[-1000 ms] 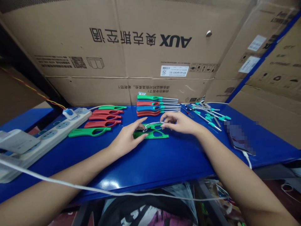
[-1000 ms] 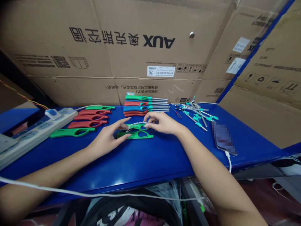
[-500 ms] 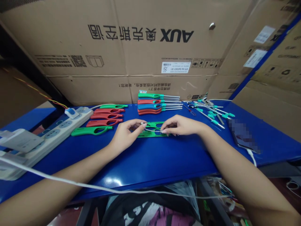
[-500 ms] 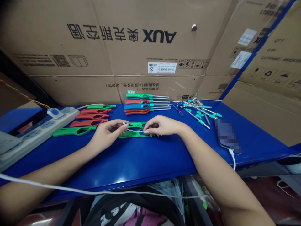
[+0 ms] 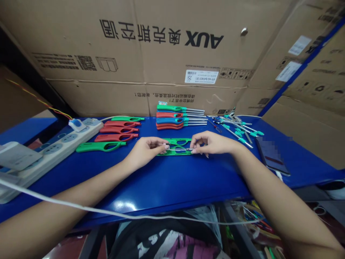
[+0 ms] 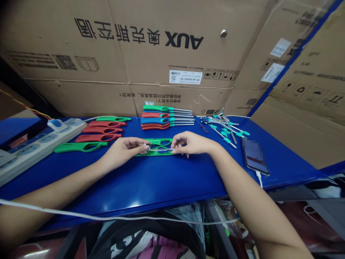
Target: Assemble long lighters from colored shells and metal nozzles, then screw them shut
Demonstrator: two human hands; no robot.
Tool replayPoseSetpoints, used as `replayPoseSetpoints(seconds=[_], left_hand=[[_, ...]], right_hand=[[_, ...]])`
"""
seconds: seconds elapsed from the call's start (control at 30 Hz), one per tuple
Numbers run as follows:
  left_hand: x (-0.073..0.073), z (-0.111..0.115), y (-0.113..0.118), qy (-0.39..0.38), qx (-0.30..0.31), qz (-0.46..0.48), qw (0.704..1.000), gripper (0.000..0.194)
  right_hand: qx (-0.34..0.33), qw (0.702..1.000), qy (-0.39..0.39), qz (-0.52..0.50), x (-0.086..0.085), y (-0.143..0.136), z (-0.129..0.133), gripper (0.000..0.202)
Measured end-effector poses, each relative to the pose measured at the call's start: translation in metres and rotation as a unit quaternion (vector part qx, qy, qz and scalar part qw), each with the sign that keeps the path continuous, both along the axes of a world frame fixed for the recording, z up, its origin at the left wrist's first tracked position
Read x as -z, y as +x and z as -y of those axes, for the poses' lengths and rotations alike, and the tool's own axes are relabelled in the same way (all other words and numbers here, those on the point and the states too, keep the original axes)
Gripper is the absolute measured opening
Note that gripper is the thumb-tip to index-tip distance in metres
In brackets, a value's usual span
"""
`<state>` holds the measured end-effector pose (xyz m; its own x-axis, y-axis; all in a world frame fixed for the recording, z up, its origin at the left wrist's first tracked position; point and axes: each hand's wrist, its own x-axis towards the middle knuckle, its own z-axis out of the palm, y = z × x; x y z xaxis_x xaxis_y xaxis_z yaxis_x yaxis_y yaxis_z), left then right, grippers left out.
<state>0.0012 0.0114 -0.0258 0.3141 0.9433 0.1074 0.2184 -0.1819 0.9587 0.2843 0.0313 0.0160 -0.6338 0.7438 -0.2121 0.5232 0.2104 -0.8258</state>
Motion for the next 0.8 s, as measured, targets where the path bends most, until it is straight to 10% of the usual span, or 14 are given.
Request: replayPoseSetpoints(seconds=[0.3, 0.8], left_hand=[[-0.003, 0.000, 0.001, 0.294, 0.040, -0.190, 0.936, 0.028], [0.000, 0.002, 0.000, 0.299, 0.047, -0.227, 0.926, 0.024]], right_hand=[[-0.007, 0.996, 0.084, 0.021, 0.009, 0.011, -0.008, 0.035], [-0.021, 0.990, 0.130, 0.052, 0.013, 0.008, -0.006, 0.038]])
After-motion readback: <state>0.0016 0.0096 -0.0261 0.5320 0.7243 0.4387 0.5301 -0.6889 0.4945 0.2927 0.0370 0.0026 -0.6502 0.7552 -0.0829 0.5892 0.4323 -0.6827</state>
